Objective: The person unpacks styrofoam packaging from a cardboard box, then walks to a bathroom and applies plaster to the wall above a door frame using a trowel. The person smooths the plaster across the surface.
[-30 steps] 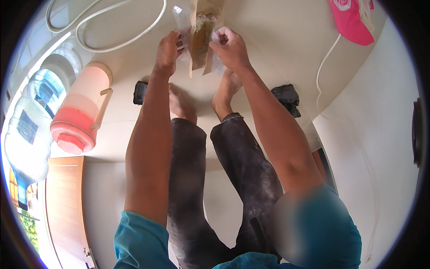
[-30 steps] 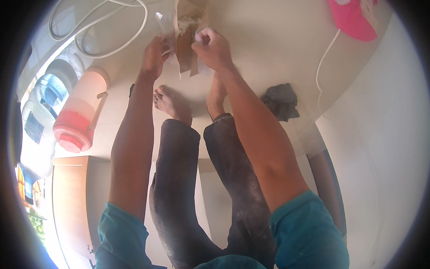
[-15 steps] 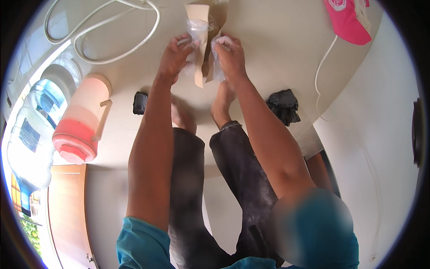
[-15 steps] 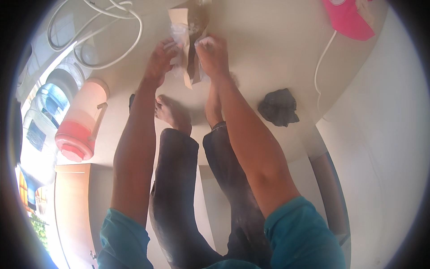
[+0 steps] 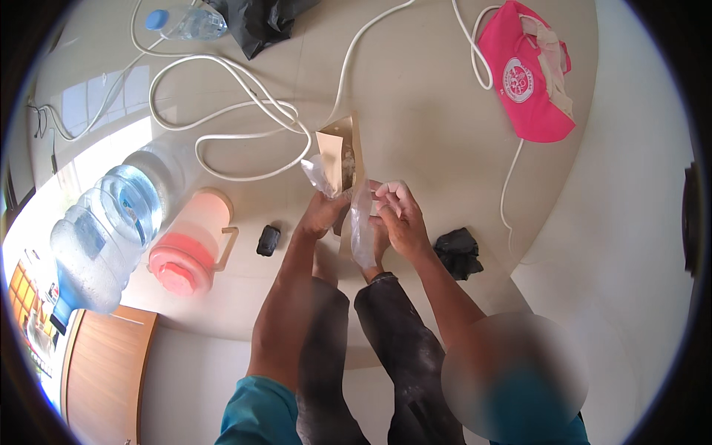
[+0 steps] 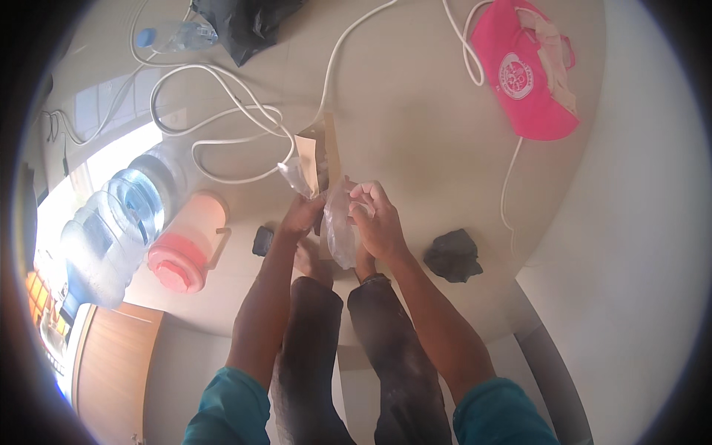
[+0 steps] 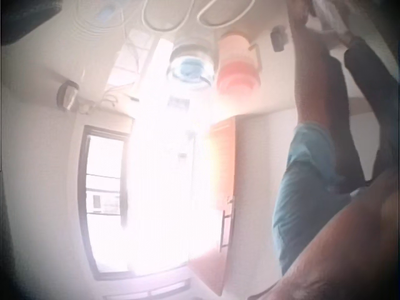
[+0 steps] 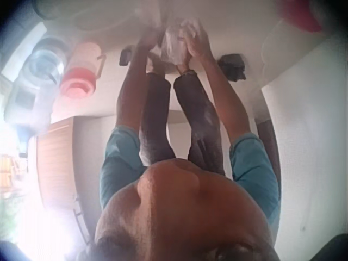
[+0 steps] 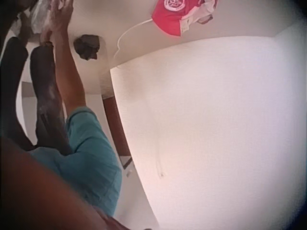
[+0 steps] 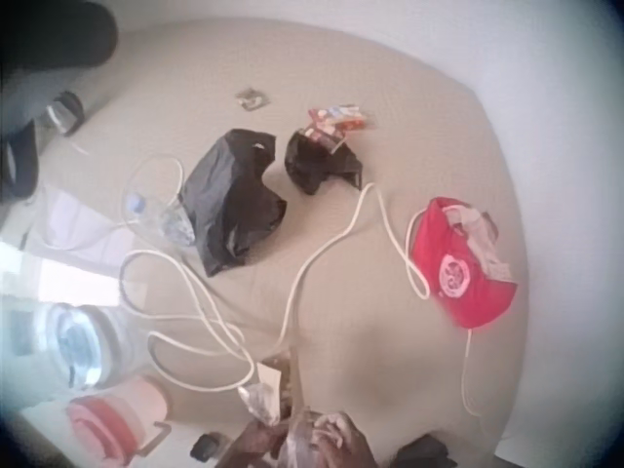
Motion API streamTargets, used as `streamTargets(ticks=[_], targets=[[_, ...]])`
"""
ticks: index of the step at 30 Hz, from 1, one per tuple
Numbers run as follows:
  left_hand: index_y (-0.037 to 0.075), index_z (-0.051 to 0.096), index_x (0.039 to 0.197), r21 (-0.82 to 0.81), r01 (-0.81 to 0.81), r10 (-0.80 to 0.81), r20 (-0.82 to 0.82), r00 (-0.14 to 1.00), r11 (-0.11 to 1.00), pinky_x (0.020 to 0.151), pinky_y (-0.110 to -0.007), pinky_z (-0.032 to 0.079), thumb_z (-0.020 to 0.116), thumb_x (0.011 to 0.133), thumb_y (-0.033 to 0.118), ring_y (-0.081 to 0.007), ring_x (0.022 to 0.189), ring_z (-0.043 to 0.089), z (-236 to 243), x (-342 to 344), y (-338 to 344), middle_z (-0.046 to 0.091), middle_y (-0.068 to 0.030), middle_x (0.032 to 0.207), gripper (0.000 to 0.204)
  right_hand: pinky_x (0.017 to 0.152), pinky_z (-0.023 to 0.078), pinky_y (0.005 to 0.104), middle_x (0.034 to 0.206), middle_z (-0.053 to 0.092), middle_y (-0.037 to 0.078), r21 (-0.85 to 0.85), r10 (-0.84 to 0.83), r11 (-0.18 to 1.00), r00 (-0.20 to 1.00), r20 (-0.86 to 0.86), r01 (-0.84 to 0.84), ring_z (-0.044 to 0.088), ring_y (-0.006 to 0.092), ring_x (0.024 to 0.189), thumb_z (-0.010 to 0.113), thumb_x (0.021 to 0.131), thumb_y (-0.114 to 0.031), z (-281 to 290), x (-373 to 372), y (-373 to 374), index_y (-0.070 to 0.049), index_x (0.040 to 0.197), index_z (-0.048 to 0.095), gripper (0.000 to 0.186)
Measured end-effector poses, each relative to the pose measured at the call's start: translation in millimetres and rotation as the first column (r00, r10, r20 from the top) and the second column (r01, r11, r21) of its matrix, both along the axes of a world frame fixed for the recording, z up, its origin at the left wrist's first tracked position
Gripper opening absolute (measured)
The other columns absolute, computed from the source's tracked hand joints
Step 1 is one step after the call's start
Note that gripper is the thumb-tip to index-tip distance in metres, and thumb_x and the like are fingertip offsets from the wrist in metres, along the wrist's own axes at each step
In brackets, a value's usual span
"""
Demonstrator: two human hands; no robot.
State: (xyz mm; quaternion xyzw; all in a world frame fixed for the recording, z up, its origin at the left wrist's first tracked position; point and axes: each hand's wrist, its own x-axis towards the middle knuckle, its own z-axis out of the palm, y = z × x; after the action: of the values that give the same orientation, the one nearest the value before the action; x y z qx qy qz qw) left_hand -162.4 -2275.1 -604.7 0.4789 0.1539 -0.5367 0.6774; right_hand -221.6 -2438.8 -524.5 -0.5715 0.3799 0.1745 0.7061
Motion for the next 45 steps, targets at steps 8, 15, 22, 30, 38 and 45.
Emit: streamTargets(ticks=[8,15,22,30,38,45], targets=[[0.005,0.019,0.154,-0.378,-0.469,0.339,-0.363,0.868,0.798,0.115,-0.039,0.03,0.043,0.09,0.072,-0.0241,0.14,0.033,97.3,12.3,51.3,0.032,-0.009,0.154,0.096,0.101,0.039,0.0307,0.129,0.055,0.012,0.034,0.089,0.995,0.992,0.087,-0.092,0.053,0.0174,0.116,0.037,0.093,-0.007,85.5,36.6,-10.8,0.004,0.134,0.047,0.043],[0.001,0.021,0.152,-0.474,-0.235,0.333,0.134,0.933,0.849,0.115,-0.04,0.03,0.07,0.075,0.065,-0.0246,0.139,0.035,150.5,23.2,77.6,0.033,-0.0132,0.153,0.112,0.102,0.04,0.0321,0.128,0.057,0.014,0.226,0.01,0.973,0.985,0.171,-0.049,0.054,0.0202,0.117,0.038,0.092,-0.007,164.8,55.0,19.2,0.008,0.13,0.051,0.043],[0.002,0.026,0.15,-0.389,-0.576,0.561,-0.162,0.811,0.719,0.11,-0.039,0.037,0.078,0.081,0.03,-0.0251,0.133,0.043,195.4,37.3,77.0,0.04,-0.0128,0.147,0.091,0.092,0.046,0.0307,0.125,0.058,0.013,-0.251,0.316,0.94,0.862,0.396,-0.23,0.056,0.0186,0.107,0.043,0.093,-0.013,226.1,71.7,29.0,0.002,0.128,0.056,0.04],[0.004,0.045,0.133,-0.537,-0.557,0.451,-0.328,0.83,0.634,0.094,-0.035,0.049,0.056,0.098,0.031,-0.0179,0.111,0.056,246.3,57.6,80.3,0.056,-0.0091,0.124,0.046,0.081,0.05,0.0299,0.125,0.059,0.009,-0.064,0.233,0.972,0.908,0.348,-0.225,0.056,0.0142,0.099,0.06,0.09,-0.016,277.8,142.2,-12.6,-0.002,0.136,0.049,0.049],[0.007,0.045,0.138,-0.629,-0.418,0.266,-0.326,0.907,0.655,0.098,-0.035,0.048,0.057,0.097,0.025,-0.0194,0.116,0.056,238.0,69.8,39.4,0.055,-0.0084,0.13,0.046,0.088,0.051,0.0292,0.12,0.061,0.006,-0.113,0.567,0.81,0.718,0.404,-0.576,0.058,0.0115,0.103,0.074,0.086,-0.011,278.8,176.0,-57.4,0.0,0.132,0.05,0.054],[0.007,0.043,0.142,-0.441,-0.12,0.151,0.037,0.988,0.89,0.1,-0.036,0.047,0.059,0.096,0.021,-0.0199,0.119,0.055,265.2,92.2,-32.7,0.054,-0.0082,0.134,0.05,0.087,0.051,0.0308,0.126,0.059,0.009,-0.002,0.532,0.811,0.735,0.42,-0.585,0.059,0.0144,0.104,0.074,0.086,-0.029,301.9,199.0,-124.2,-0.003,0.138,0.048,0.064]])
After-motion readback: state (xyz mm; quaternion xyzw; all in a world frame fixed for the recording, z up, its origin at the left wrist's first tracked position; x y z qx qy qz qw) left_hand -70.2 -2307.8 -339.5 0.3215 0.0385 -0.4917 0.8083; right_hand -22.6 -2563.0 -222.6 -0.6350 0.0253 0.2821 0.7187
